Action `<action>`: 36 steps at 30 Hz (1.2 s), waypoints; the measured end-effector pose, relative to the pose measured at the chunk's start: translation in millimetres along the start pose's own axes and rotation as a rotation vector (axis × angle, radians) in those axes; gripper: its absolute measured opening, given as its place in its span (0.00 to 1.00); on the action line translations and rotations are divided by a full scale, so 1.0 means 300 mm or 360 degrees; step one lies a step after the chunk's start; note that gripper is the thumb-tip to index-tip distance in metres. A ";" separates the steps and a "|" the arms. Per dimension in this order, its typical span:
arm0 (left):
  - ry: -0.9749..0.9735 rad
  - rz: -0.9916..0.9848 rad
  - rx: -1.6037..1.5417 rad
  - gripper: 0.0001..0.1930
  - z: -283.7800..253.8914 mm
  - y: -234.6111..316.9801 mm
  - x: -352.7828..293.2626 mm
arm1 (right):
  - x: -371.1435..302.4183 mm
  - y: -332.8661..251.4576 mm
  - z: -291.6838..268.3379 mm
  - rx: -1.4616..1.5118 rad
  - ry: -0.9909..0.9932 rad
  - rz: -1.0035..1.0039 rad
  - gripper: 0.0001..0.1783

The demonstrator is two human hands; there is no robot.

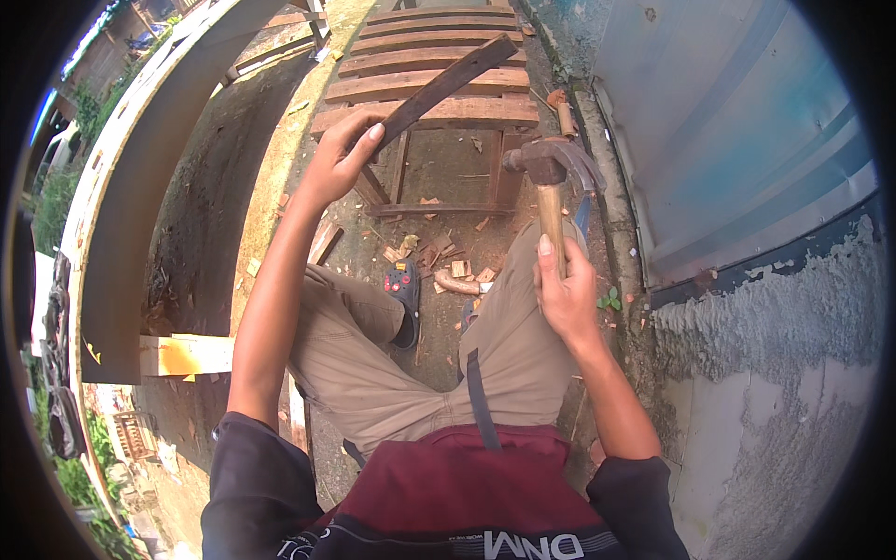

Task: The person assembles a wooden structure by hammering nails into wooden planks, sawing a plank to size, and hammering nails into a metal frame. The person uses a hammer and a hand saw to complete the assembly.

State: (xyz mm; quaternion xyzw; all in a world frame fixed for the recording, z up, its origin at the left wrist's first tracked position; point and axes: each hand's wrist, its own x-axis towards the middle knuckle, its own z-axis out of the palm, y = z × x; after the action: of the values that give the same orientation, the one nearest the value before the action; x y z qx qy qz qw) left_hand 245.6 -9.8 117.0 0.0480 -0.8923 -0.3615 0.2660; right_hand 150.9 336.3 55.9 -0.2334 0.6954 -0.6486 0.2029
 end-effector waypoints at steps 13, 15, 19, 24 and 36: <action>0.0649 -0.0508 -0.0579 0.20 0.045 -0.145 -0.190 | 0.204 0.368 0.146 -0.0537 -0.0547 0.0554 0.21; 0.0713 -0.0722 -0.0595 0.21 0.092 -0.189 -0.221 | 0.277 0.459 0.144 -0.0801 -0.0714 0.0609 0.22; 0.0994 -0.0895 -0.0329 0.21 0.288 -0.357 -0.425 | 0.284 0.601 0.170 -0.0934 -0.0767 0.0732 0.25; 0.1234 -0.1386 -0.0303 0.19 0.558 -0.472 -0.706 | 0.259 0.598 0.203 -0.0860 -0.0790 0.0797 0.26; 0.0484 -0.1926 0.0292 0.25 0.724 -0.622 -0.759 | 0.291 0.387 0.276 -0.0652 -0.0853 0.0888 0.20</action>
State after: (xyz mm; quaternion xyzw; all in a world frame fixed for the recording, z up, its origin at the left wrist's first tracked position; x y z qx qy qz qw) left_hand 309.5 51.1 -237.9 0.6179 -0.6867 -0.3590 0.1332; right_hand 121.5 223.8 -64.3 -0.2321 0.7690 -0.3343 0.4931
